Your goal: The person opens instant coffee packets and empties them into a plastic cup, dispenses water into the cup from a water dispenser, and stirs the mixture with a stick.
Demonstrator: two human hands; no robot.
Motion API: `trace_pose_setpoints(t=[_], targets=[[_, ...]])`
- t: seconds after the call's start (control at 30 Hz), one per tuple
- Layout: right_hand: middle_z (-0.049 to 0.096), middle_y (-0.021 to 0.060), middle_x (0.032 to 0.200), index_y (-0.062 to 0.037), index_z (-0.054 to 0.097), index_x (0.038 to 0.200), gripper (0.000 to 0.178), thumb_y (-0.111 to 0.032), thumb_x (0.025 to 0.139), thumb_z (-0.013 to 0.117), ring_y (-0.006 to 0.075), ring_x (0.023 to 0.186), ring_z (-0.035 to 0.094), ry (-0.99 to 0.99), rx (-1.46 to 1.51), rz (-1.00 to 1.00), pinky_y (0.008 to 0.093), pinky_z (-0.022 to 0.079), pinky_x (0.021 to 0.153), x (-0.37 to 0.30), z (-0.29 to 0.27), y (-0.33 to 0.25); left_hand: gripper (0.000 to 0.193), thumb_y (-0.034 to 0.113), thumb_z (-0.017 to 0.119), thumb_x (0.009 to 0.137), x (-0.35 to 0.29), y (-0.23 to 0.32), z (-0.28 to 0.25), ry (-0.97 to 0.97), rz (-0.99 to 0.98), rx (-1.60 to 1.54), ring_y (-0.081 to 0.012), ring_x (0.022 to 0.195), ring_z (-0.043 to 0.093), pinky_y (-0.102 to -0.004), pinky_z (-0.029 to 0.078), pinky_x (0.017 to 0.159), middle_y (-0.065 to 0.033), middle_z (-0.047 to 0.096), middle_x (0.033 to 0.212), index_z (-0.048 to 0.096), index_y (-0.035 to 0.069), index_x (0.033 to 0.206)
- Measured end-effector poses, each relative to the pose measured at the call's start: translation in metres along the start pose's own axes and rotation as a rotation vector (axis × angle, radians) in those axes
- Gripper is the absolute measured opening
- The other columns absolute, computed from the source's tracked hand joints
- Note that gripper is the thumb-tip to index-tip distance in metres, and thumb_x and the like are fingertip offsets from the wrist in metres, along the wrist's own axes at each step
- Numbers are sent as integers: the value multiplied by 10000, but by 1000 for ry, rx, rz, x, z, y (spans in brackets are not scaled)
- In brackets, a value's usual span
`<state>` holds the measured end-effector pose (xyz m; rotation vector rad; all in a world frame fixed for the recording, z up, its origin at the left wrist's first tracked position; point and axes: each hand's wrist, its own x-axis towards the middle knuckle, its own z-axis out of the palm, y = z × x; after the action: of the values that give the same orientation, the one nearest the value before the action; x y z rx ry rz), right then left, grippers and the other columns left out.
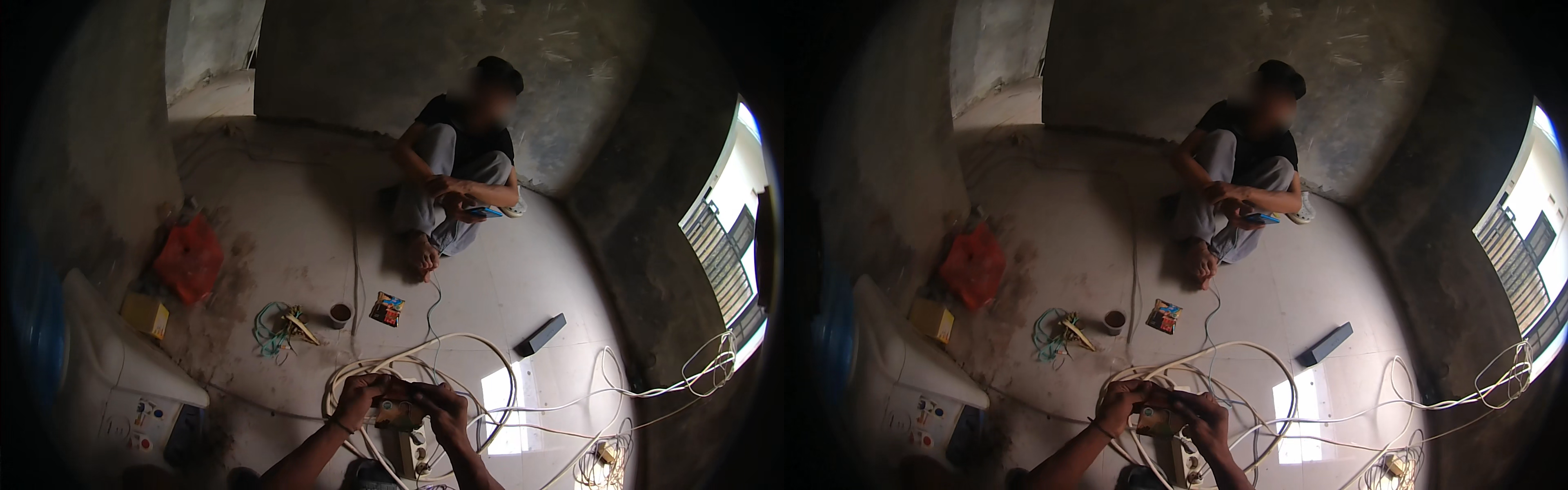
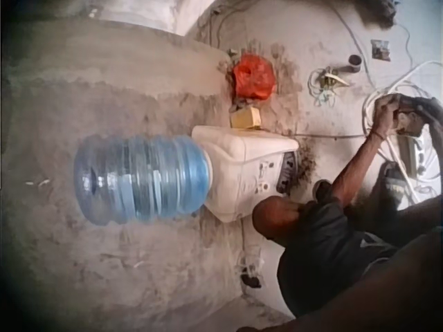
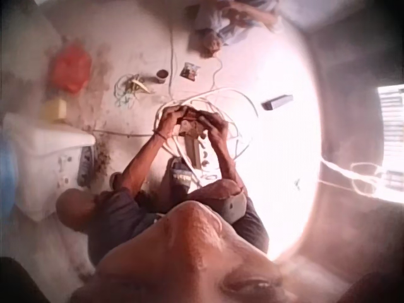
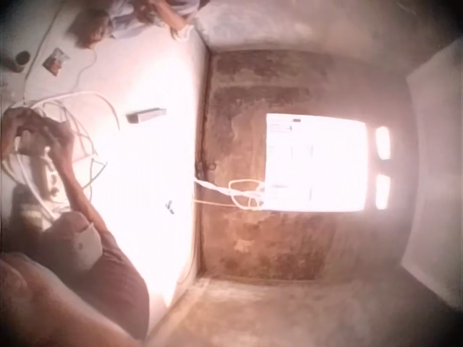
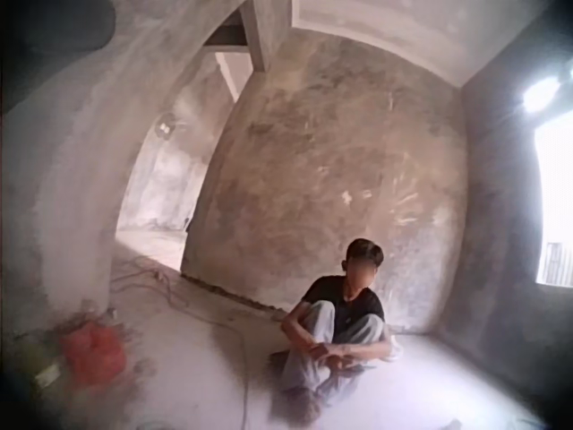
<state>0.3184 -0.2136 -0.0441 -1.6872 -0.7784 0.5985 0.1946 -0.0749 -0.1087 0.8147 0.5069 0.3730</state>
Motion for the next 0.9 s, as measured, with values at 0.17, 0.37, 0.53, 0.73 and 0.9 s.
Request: trace_pose_setpoints(t=[0.17,0.37,0.53,0.73,0.9], targets=[[625,31,835,-52,687,1165,288,-93,880,702,135,835,565,-110,-49,-58,267,476,749,-5,14,-4,258,245,570,996,11,-32,-2,238,432,285,-134,764,679,-286,521,710,-68,704,840,687,15,1001],[685,91,871,32,675,1088,298,-127,849,754,168,809,686,-244,48,117,292,541,743,10,0,-20,266,225,555,1009,-17,7,18,11,440,682,-156,849,707,-291,542,735,-111,703,955,604,19,1169],[701,106,856,54,687,929,234,-140,816,752,151,731,661,-122,-80,-26,296,531,698,16,-1,8,275,200,525,1020,-11,-5,22,-6,450,442,-159,860,715,-283,552,738,-102,707,963,554,39,1241],[717,80,884,24,690,907,135,-87,842,732,127,771,657,-86,161,92,278,529,701,13,8,-14,199,212,523,1021,-19,-8,26,250,608,757,-197,732,710,-304,527,647,-90,708,812,606,35,1057],[714,84,930,20,728,950,122,-34,842,716,119,841,653,-69,231,165,267,520,756,10,15,-11,289,265,508,1033,-13,-3,18,372,689,585,-69,669,545,-258,443,616,-37,603,704,583,16,906]])
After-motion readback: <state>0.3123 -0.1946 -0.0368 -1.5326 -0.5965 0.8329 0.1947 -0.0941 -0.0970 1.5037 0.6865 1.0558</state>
